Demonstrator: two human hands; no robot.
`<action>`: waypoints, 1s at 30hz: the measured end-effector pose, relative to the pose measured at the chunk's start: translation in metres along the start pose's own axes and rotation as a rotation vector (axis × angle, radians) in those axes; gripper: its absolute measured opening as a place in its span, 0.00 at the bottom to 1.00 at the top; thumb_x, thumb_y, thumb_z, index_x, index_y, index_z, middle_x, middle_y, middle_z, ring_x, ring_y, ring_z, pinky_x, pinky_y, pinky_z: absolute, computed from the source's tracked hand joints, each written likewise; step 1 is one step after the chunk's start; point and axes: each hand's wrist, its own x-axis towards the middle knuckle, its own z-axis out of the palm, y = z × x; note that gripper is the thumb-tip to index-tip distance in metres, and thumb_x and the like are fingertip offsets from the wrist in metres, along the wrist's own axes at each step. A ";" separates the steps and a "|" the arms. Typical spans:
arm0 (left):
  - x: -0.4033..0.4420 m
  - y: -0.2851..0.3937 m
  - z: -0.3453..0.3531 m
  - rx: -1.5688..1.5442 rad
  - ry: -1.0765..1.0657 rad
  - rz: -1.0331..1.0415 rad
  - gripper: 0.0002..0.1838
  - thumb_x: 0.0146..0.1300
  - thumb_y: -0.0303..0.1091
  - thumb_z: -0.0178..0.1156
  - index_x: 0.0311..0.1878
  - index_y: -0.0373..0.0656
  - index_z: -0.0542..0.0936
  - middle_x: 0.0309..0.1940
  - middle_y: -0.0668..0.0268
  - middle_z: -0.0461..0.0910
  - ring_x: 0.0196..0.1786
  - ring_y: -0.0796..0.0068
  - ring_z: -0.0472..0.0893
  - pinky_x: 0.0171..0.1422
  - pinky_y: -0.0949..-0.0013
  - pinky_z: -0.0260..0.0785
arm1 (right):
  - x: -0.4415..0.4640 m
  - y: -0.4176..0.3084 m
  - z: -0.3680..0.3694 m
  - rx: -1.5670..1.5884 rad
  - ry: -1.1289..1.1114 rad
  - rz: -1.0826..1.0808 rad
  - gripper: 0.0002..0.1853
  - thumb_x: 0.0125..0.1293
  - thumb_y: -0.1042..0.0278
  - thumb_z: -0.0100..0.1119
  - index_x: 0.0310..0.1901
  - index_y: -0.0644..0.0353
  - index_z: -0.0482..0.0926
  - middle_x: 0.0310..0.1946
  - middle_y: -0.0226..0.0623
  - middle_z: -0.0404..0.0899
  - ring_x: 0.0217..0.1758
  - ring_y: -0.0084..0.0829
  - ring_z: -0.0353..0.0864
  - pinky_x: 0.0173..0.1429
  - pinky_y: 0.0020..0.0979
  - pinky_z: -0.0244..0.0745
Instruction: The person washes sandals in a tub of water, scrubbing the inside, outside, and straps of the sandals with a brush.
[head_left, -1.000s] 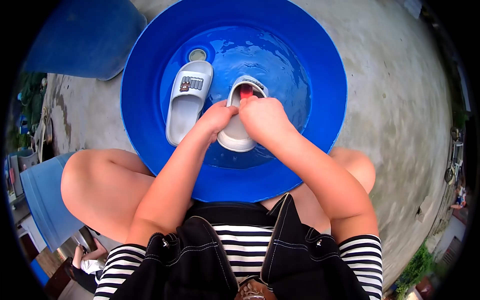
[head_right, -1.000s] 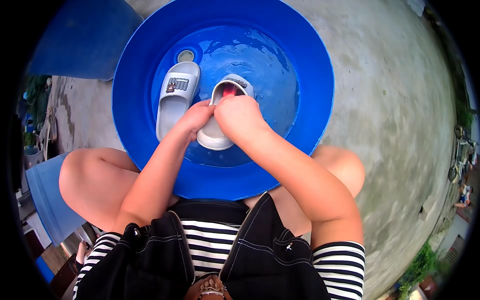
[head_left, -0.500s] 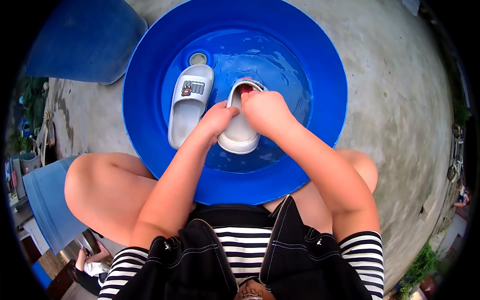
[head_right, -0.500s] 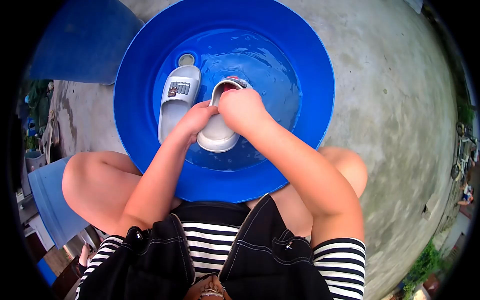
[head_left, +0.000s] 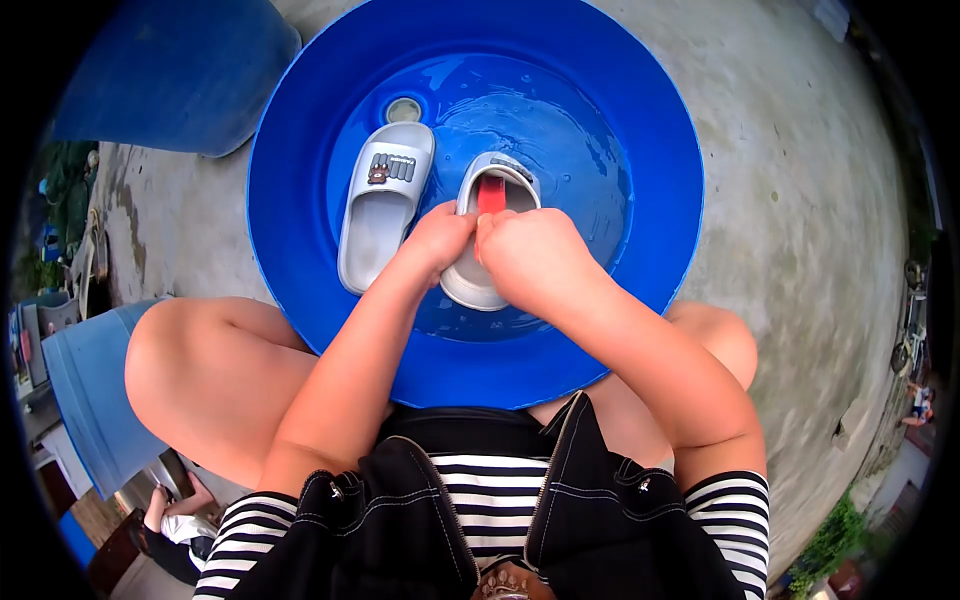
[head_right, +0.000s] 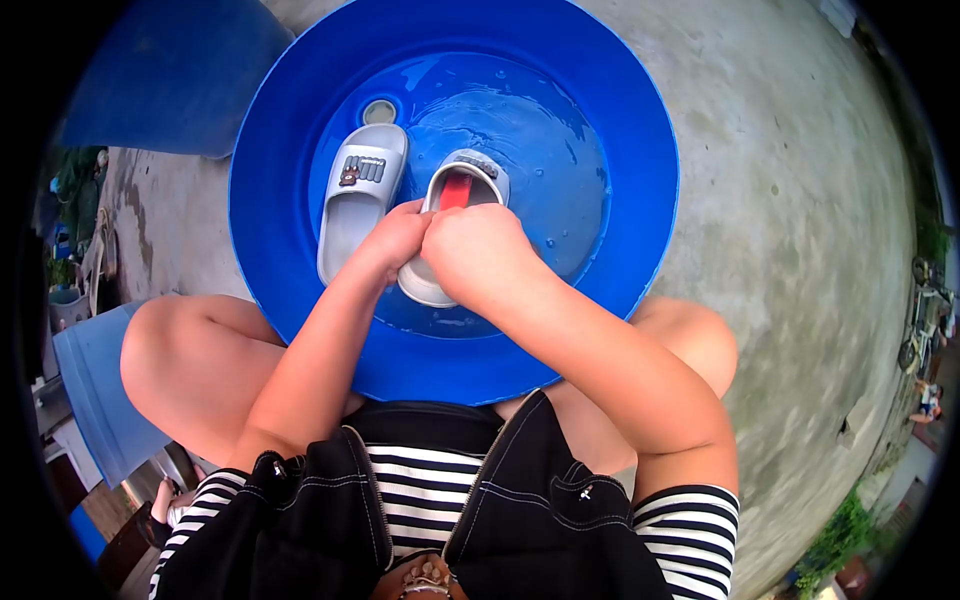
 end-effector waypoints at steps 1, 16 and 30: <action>0.000 -0.001 0.001 0.005 0.009 0.013 0.23 0.69 0.32 0.54 0.64 0.32 0.77 0.51 0.49 0.85 0.49 0.61 0.87 0.55 0.61 0.78 | 0.002 0.005 0.007 0.004 0.038 0.051 0.11 0.66 0.69 0.56 0.43 0.65 0.84 0.32 0.44 0.88 0.32 0.42 0.89 0.34 0.42 0.83; -0.006 0.004 0.014 -0.005 0.073 0.033 0.21 0.70 0.32 0.55 0.62 0.31 0.79 0.48 0.51 0.86 0.47 0.61 0.87 0.54 0.60 0.79 | 0.019 0.034 0.050 -0.019 0.172 0.224 0.12 0.65 0.71 0.57 0.46 0.67 0.81 0.34 0.45 0.87 0.32 0.42 0.90 0.33 0.42 0.84; -0.004 0.003 0.009 0.044 0.081 0.056 0.23 0.67 0.31 0.54 0.63 0.31 0.78 0.51 0.47 0.85 0.50 0.57 0.87 0.56 0.58 0.78 | 0.010 0.009 0.024 0.086 0.036 0.218 0.08 0.55 0.72 0.64 0.34 0.64 0.88 0.33 0.48 0.88 0.34 0.41 0.92 0.35 0.40 0.86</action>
